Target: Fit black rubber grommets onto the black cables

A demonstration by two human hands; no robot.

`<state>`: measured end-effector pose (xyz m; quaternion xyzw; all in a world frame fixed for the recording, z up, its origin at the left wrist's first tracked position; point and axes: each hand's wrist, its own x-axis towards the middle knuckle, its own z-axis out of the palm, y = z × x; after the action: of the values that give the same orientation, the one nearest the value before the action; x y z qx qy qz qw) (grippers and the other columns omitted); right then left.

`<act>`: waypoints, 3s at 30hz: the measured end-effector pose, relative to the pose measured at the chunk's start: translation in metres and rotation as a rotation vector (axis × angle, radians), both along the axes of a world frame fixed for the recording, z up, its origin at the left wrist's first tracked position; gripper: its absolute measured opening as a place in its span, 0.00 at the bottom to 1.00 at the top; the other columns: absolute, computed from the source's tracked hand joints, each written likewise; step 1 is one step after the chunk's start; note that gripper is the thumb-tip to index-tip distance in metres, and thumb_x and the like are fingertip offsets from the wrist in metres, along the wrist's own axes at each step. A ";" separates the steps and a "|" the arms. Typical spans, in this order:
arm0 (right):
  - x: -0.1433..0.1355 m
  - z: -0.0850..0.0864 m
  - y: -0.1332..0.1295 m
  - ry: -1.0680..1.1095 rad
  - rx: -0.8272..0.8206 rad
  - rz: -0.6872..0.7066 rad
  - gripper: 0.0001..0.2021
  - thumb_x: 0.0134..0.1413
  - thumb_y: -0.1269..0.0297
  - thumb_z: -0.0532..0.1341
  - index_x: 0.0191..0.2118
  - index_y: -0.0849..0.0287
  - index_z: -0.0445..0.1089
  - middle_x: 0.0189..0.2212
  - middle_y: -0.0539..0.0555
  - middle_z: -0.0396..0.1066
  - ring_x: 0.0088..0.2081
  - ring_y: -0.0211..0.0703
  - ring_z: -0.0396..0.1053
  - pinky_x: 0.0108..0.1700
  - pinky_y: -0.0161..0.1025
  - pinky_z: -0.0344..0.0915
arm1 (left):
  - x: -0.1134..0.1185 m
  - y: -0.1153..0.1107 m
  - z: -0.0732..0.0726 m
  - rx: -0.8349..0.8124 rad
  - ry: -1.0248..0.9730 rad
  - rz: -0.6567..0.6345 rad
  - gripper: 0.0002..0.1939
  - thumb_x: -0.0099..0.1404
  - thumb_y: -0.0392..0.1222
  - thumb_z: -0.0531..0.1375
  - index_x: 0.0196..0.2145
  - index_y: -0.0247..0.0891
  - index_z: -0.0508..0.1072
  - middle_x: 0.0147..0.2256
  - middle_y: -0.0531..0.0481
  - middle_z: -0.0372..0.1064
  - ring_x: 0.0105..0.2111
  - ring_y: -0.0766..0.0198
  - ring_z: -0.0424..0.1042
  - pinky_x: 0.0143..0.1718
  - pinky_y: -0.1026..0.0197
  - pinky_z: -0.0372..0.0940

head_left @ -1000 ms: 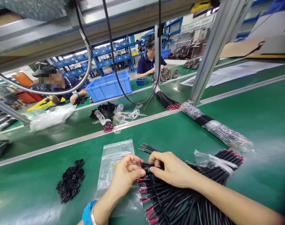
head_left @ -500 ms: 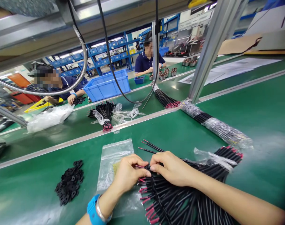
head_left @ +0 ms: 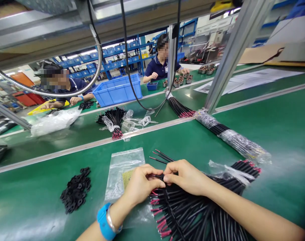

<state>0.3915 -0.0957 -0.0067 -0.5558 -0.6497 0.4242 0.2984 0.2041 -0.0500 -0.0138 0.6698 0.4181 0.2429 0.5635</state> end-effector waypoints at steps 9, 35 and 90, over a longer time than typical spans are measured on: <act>0.000 0.010 -0.002 -0.276 0.197 0.190 0.15 0.64 0.62 0.52 0.31 0.54 0.74 0.29 0.49 0.75 0.36 0.43 0.67 0.44 0.39 0.58 | -0.060 -0.008 0.018 -0.063 0.018 -0.045 0.12 0.59 0.43 0.63 0.40 0.37 0.77 0.39 0.43 0.76 0.38 0.58 0.74 0.42 0.57 0.68; 0.000 -0.036 0.005 -0.551 0.424 -0.042 0.13 0.60 0.60 0.47 0.44 0.56 0.64 0.37 0.55 0.76 0.31 0.45 0.76 0.33 0.40 0.70 | -0.199 0.055 0.006 0.642 1.061 0.504 0.14 0.58 0.37 0.56 0.40 0.34 0.76 0.40 0.38 0.72 0.42 0.47 0.69 0.48 0.49 0.61; -0.001 -0.009 0.000 -0.480 0.318 0.045 0.09 0.59 0.69 0.50 0.39 0.57 0.67 0.35 0.54 0.73 0.37 0.45 0.72 0.39 0.39 0.64 | -0.072 -0.002 0.003 0.782 0.618 -0.003 0.08 0.67 0.39 0.53 0.37 0.42 0.71 0.40 0.46 0.74 0.37 0.57 0.74 0.40 0.57 0.67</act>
<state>0.3904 -0.0959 -0.0157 -0.5718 -0.7724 0.1797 0.2101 0.1316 -0.0522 -0.0105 0.8722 0.4423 0.1708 0.1203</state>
